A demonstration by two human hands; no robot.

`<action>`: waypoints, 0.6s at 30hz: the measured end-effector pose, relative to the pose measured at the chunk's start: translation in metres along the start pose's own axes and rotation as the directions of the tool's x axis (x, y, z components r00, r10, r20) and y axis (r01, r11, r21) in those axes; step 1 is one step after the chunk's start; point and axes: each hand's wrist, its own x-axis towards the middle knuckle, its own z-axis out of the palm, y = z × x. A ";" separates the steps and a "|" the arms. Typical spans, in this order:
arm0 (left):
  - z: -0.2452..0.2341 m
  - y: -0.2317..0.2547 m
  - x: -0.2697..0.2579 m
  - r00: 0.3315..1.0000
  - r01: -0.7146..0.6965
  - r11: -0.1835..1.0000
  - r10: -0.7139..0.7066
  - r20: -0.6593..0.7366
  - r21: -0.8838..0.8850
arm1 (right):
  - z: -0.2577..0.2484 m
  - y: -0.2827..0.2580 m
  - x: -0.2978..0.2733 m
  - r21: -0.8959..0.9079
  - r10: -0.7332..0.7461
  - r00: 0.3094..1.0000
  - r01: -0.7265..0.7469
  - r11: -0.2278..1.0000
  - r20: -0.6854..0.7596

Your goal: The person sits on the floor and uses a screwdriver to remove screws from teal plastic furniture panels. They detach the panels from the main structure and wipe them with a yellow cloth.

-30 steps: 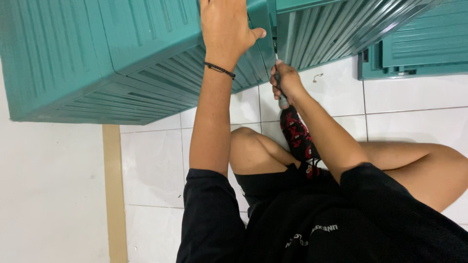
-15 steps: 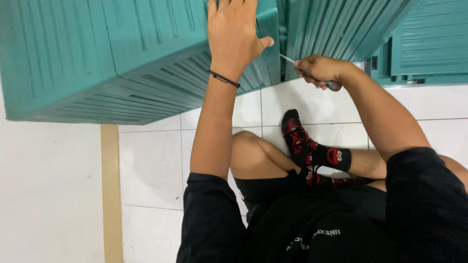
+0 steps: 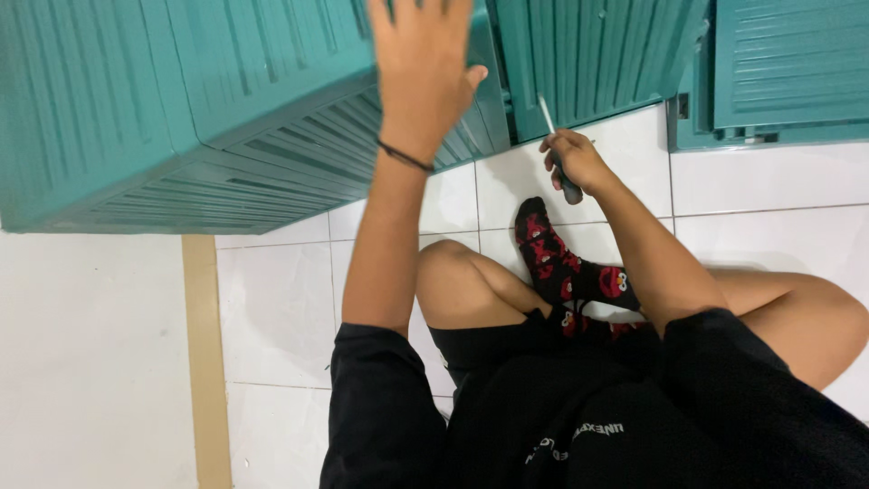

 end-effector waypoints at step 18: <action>0.393 0.108 -0.149 0.608 0.783 0.450 -0.699 0.376 -0.429 | -0.113 0.124 -0.057 -0.672 -0.214 0.826 -0.241 0.700 -0.521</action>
